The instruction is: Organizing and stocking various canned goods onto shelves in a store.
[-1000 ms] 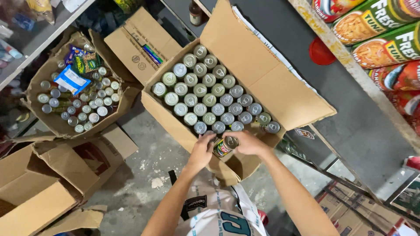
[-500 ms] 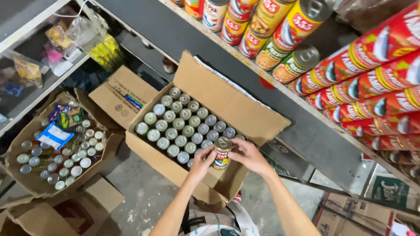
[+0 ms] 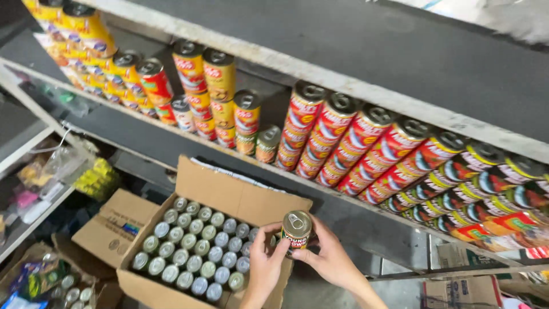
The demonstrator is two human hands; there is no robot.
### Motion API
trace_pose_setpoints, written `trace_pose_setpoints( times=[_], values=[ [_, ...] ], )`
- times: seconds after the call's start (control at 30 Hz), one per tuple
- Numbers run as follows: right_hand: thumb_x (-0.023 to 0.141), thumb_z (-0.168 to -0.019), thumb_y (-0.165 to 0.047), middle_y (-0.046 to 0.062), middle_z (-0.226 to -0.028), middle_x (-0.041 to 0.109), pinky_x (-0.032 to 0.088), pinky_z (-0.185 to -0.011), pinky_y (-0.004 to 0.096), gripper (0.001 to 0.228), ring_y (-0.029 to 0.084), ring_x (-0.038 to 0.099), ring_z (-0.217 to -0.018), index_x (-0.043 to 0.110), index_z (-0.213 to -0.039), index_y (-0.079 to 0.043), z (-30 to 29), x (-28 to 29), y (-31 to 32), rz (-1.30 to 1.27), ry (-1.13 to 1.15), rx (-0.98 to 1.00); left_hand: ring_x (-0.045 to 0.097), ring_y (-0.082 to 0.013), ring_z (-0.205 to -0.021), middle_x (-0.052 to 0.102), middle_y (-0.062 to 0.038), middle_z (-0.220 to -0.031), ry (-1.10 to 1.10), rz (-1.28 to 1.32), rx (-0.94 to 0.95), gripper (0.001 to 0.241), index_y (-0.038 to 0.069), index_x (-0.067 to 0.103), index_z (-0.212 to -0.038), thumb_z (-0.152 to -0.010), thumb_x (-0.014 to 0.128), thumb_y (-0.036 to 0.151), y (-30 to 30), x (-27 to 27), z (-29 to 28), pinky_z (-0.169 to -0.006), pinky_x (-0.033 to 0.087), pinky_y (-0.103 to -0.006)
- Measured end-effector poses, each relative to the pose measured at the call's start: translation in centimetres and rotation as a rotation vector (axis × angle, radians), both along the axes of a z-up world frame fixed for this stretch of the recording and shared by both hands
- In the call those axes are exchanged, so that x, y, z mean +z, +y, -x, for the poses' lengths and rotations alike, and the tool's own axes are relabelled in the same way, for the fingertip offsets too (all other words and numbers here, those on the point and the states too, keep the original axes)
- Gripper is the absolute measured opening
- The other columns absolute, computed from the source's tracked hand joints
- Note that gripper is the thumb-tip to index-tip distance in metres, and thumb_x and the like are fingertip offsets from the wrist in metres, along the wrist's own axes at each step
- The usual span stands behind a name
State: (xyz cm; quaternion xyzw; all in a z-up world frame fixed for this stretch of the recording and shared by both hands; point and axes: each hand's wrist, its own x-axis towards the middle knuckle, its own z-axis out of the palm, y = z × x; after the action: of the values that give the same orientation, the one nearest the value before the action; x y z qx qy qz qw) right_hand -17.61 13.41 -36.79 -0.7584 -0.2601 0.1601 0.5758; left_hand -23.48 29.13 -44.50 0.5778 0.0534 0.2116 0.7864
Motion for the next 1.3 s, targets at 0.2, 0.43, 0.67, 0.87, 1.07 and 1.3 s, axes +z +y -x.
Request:
trace_pose_setpoints(
  times=[0.2, 0.43, 0.67, 0.87, 1.07, 1.3],
  values=[
    [0.086, -0.078, -0.02, 0.013, -0.141, 0.062, 0.053, -0.103, 0.037, 0.087, 0.022, 0.062, -0.127, 0.042, -0.151, -0.004, -0.7, 6.9, -6.4, 0.014, -0.256, -0.131, 0.069, -0.02, -0.112, 0.069, -0.011, -0.128, -0.019, -0.119, -0.13, 0.053, -0.001, 0.06, -0.131, -0.083, 0.077, 0.014, -5.3, 9.3, -2.1, -0.088, 0.06, -0.0357],
    [0.086, -0.079, -0.024, 0.014, -0.14, 0.063, 0.054, -0.103, 0.037, 0.085, 0.022, 0.065, -0.127, 0.044, -0.148, 0.0, -2.0, 12.7, -13.0, -0.032, -0.455, -0.208, 0.068, -0.0315, -0.123, 0.07, -0.02, -0.13, -0.369, -0.571, -0.053, 0.057, -0.005, 0.062, -0.13, -0.083, 0.084, 0.017, -9.8, 16.2, -5.3, -0.105, 0.05, -0.0404],
    [0.088, -0.073, -0.019, 0.013, -0.13, 0.067, 0.06, -0.09, 0.035, 0.084, 0.02, 0.069, -0.113, 0.045, -0.143, 0.002, -3.2, 16.9, -17.7, -0.182, -0.535, -0.418, 0.073, -0.0218, -0.114, 0.071, -0.015, -0.129, -0.33, -0.437, -0.23, 0.062, -0.001, 0.06, -0.135, -0.081, 0.082, 0.02, -14.8, 25.7, -6.8, -0.088, 0.063, -0.0336],
    [0.082, -0.082, -0.013, 0.014, -0.128, 0.064, 0.062, -0.092, 0.033, 0.062, 0.02, 0.071, -0.109, 0.056, -0.136, 0.005, -4.4, 21.5, -20.1, -0.315, -0.757, -0.501, 0.073, -0.0163, -0.111, 0.073, -0.011, -0.123, -0.375, -0.428, -0.364, 0.064, 0.0, 0.06, -0.136, -0.081, 0.083, 0.022, -17.6, 32.5, -9.5, -0.083, 0.066, -0.0305],
    [0.076, -0.087, 0.0, 0.013, -0.127, 0.064, 0.061, -0.087, 0.03, 0.047, 0.02, 0.071, -0.108, 0.06, -0.132, 0.004, -5.0, 24.6, -20.8, -0.221, -0.939, -0.715, 0.074, -0.0224, -0.11, 0.075, -0.016, -0.12, -0.566, -0.582, -0.333, 0.061, -0.002, 0.059, -0.134, -0.084, 0.082, 0.025, -20.0, 35.5, -13.6, -0.089, 0.063, -0.0349],
    [0.073, -0.087, 0.002, 0.014, -0.121, 0.071, 0.058, -0.089, 0.032, 0.04, 0.022, 0.073, -0.103, 0.066, -0.126, 0.002, -4.8, 23.7, -21.7, -0.041, -1.079, -0.832, 0.07, -0.0359, -0.115, 0.071, -0.025, -0.121, -0.669, -0.751, -0.164, 0.059, -0.006, 0.057, -0.131, -0.086, 0.081, 0.023, -21.8, 35.3, -17.3, -0.096, 0.054, -0.0406]
  ],
)
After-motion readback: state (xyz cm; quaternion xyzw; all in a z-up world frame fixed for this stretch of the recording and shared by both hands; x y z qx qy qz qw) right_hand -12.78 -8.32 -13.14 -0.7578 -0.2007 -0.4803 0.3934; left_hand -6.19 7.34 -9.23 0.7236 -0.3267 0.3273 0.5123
